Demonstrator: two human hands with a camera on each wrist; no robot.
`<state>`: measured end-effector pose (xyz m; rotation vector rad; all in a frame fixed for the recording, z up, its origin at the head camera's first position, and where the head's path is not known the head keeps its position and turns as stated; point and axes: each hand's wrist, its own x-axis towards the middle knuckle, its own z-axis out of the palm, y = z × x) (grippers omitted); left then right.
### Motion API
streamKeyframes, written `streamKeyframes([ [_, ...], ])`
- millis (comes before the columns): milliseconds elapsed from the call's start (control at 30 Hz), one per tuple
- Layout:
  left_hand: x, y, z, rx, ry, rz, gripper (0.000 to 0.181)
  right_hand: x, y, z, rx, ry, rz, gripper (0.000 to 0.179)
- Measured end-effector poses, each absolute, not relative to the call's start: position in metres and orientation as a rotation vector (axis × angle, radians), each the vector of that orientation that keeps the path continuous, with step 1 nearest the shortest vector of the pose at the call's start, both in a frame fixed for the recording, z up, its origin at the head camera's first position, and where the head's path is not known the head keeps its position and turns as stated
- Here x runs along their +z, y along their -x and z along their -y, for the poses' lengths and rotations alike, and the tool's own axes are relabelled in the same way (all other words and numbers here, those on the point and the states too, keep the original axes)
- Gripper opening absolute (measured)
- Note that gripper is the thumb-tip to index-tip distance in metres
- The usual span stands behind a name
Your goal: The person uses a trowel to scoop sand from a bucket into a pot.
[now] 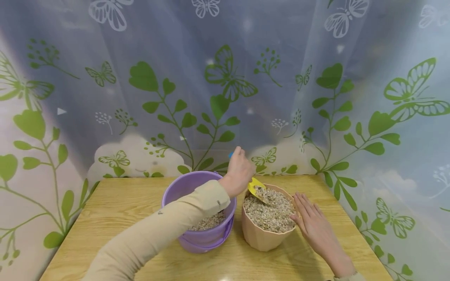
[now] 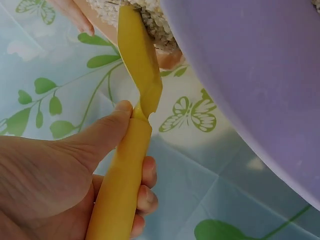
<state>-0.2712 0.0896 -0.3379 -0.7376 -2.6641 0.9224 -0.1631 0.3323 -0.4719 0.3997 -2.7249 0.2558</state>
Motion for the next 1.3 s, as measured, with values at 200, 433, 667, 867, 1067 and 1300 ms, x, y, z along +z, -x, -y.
streamKeyframes([
  [200, -0.333, 0.268, -0.083, 1.005, 0.755, 2.649, 0.035, -0.473, 0.163, -0.333, 0.252, -0.405, 2.71, 0.061],
  [433, -0.326, 0.26, -0.078, 1.067, 0.769, 2.602, 0.024, -0.472, 0.163, -0.332, 0.272, -0.4, 2.726, 0.062],
  [667, -0.317, 0.25, -0.072, 1.146, 0.72, 2.468, 0.02, -0.472, 0.163, -0.332, 0.282, -0.406, 2.734, 0.062],
  [867, -0.313, 0.246, -0.061, 1.026, 0.684, 2.436, 0.02, -0.47, 0.162, -0.331, 0.271, -0.415, 2.726, 0.062],
  [1067, -0.318, 0.251, -0.036, 0.694, 0.608, 2.498, 0.05, -0.47, 0.163, -0.332, 0.245, -0.418, 2.732, 0.062],
  [1300, -0.329, 0.254, 0.007, 0.435, 0.527, 2.535, 0.057, -0.469, 0.163, -0.332, 0.201, -0.441, 2.703, 0.062],
])
